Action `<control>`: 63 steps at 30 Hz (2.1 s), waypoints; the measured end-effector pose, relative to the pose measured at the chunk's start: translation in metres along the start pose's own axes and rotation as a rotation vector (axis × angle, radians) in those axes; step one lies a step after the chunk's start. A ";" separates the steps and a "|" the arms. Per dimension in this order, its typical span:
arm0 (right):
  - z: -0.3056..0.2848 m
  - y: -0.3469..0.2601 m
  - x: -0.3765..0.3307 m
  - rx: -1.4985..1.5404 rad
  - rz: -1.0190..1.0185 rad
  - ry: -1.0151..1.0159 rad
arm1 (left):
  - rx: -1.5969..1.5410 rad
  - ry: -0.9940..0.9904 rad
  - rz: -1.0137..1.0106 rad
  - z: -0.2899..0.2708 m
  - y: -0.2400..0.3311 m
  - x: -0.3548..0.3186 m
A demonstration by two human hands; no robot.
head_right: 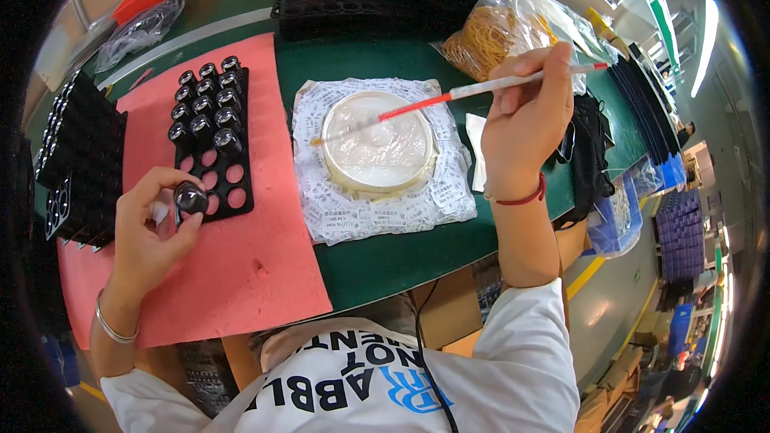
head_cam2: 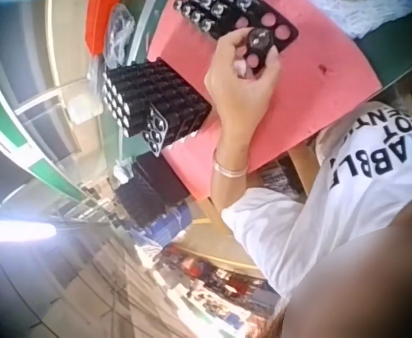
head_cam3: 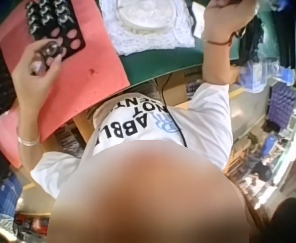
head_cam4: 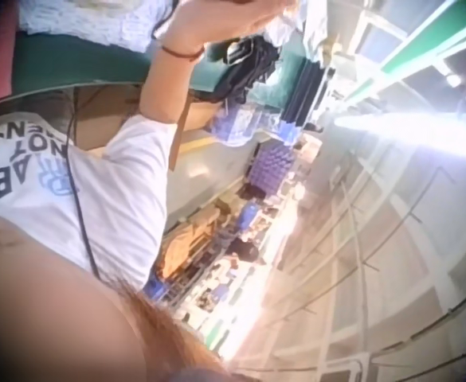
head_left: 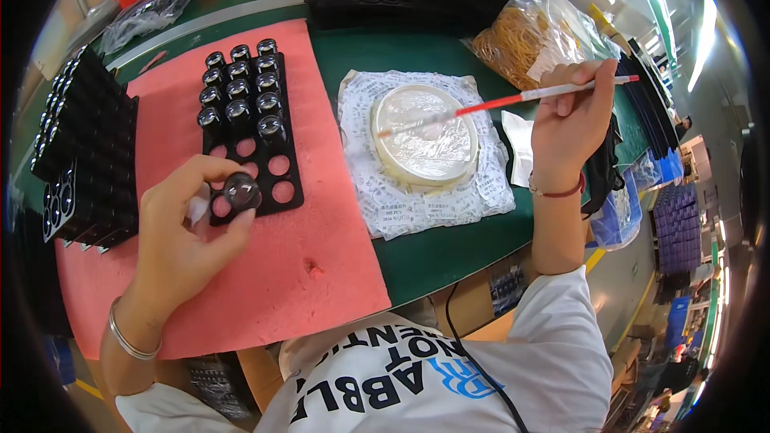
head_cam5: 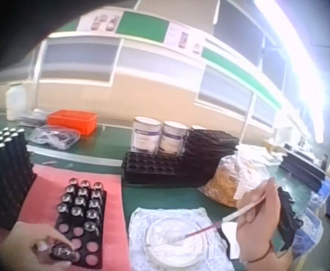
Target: Applying glue or coating to small light fixture components using a brush on an assembly line.
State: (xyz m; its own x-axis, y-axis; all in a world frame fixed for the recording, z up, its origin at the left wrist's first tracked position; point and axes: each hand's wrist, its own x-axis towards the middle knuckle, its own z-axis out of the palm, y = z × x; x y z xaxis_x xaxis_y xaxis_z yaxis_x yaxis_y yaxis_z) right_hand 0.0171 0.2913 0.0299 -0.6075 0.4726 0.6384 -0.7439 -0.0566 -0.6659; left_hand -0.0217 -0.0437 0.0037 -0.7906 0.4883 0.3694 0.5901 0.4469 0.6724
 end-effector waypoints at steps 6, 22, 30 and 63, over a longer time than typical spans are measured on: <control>0.006 -0.002 -0.007 0.273 0.179 -0.027 | -0.546 -0.118 -0.349 -0.002 0.002 0.000; 0.026 0.001 -0.029 -0.101 -0.040 -0.521 | -0.766 -0.105 -0.377 -0.001 -0.014 -0.002; 0.026 0.001 -0.030 -0.142 -0.036 -0.547 | -0.689 -0.150 -0.429 -0.007 -0.007 0.000; 0.016 0.002 -0.027 0.114 0.107 -0.383 | -0.830 -0.143 -0.309 -0.001 -0.012 -0.003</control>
State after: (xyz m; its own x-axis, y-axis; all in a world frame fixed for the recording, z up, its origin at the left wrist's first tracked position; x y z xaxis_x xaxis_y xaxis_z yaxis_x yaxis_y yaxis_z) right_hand 0.0276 0.2644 0.0175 -0.7266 0.0983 0.6800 -0.6842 -0.1945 -0.7029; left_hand -0.0269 -0.0510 -0.0048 -0.8343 0.5491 0.0486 0.0025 -0.0845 0.9964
